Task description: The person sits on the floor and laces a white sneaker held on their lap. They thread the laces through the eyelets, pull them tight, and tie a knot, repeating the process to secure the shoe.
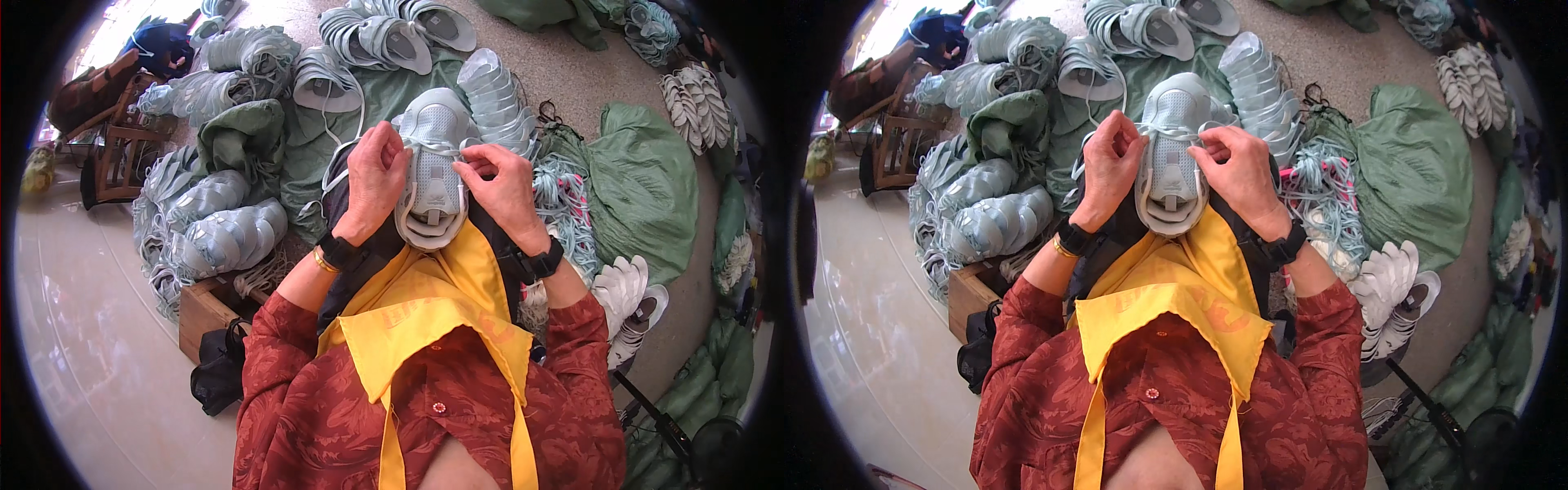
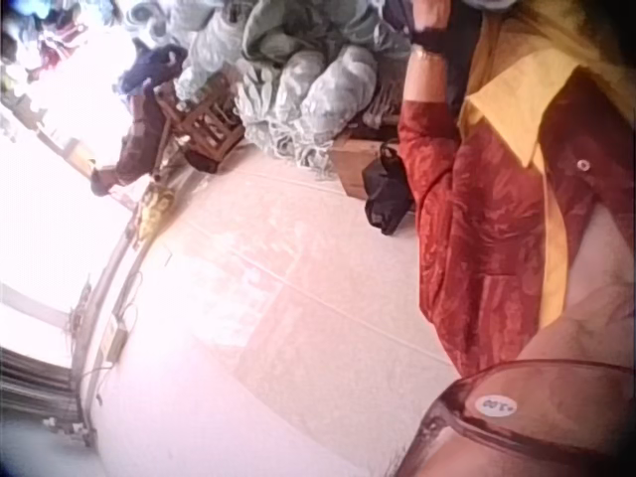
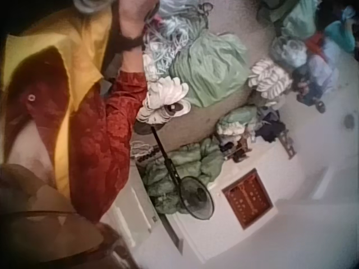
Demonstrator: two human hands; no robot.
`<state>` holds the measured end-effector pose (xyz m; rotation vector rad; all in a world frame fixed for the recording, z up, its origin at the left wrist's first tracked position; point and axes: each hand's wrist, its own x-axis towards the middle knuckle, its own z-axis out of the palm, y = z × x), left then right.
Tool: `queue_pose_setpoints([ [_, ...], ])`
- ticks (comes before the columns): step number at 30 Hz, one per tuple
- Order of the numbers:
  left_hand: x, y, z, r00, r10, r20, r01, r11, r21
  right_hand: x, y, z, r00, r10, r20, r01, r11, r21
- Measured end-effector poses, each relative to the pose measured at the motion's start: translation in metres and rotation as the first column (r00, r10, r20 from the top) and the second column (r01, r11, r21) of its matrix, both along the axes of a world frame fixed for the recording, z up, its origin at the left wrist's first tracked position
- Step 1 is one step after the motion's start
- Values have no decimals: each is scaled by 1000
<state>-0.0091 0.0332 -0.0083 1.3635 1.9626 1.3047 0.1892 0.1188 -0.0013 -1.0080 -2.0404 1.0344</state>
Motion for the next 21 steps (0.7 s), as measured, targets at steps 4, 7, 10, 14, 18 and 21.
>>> queue_pose_setpoints([
  [4,2,0,2,997,-16,-81,23,996,88,-5,2,3,998,20,65,-21,1000,8],
  [7,2,-3,1,997,-23,-71,29,995,93,-8,-1,5,987,22,158,-42,991,126],
  [10,1,-3,-2,995,-28,-94,38,994,100,-11,-2,4,983,22,181,-56,982,180],
  [14,1,-8,-1,992,-59,-115,66,996,55,-11,-3,2,990,24,138,-59,964,258],
  [18,4,-18,10,971,-140,-193,142,990,-3,-10,-7,6,991,38,127,-57,986,156],
  [21,4,-20,13,964,-183,-192,177,983,-50,-5,-4,9,982,92,167,-129,966,223],
])
